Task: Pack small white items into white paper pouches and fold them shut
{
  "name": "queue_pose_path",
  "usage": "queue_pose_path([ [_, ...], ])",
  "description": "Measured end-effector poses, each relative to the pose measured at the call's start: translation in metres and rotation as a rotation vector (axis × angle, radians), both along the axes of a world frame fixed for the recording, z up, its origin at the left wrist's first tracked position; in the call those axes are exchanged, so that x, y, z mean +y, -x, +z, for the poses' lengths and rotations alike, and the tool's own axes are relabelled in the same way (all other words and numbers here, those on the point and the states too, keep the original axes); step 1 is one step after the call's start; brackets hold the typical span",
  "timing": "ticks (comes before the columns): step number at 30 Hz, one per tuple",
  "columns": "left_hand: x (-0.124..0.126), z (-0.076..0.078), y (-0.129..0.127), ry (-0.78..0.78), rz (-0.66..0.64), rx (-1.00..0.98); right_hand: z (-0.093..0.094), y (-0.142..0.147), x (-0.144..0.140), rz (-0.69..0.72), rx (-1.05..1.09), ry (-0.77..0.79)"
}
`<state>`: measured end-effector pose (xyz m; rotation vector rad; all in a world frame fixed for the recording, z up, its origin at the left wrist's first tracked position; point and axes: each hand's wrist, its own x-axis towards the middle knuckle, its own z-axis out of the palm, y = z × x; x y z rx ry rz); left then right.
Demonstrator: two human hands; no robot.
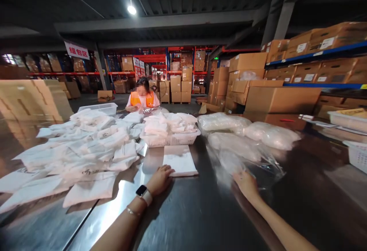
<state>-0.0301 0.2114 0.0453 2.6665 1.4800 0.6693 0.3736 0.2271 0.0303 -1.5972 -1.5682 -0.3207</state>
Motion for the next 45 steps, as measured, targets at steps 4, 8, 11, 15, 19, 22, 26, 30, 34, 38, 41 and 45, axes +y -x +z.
queue_pose_path([
  [4, -0.009, 0.006, -0.009, 0.012, -0.051, 0.029, -0.01, -0.01, -0.04, 0.111, -0.227, 0.036],
  [8, -0.011, 0.012, -0.025, 0.053, -0.01, 0.056, -0.006, 0.007, -0.027, 0.144, -0.328, 0.023],
  [11, -0.002, 0.014, -0.034, 0.078, 0.107, 0.047, -0.002, 0.018, -0.013, 0.165, -0.329, 0.022],
  [15, 0.012, 0.017, -0.036, 0.101, 0.168, 0.024, 0.001, 0.029, -0.009, 0.102, -0.331, -0.006],
  [19, 0.012, 0.022, -0.03, 0.128, 0.106, 0.025, 0.004, 0.036, -0.016, 0.069, -0.371, -0.018],
  [22, 0.006, 0.025, -0.024, 0.125, 0.087, 0.043, 0.008, 0.032, -0.021, -0.007, -0.328, -0.03],
  [26, 0.005, 0.025, -0.019, 0.146, 0.103, 0.087, 0.01, 0.021, -0.02, -0.091, -0.151, -0.059],
  [30, 0.012, 0.022, -0.022, 0.12, 0.18, 0.126, 0.011, 0.012, -0.01, 0.027, 0.103, -0.056],
  [34, 0.008, 0.03, -0.024, 0.057, 0.229, 0.123, 0.01, 0.003, -0.003, 0.091, 0.371, -0.089],
  [38, -0.017, 0.048, -0.032, -0.047, 0.229, 0.081, 0.015, -0.006, -0.007, 0.047, 0.658, -0.217],
  [41, -0.043, 0.047, -0.05, -0.061, 0.132, 0.085, 0.026, -0.017, -0.011, 0.073, 0.822, -0.308],
  [45, -0.053, 0.019, -0.069, 0.008, 0.01, 0.169, 0.039, -0.035, -0.014, 0.124, 0.931, -0.305],
])
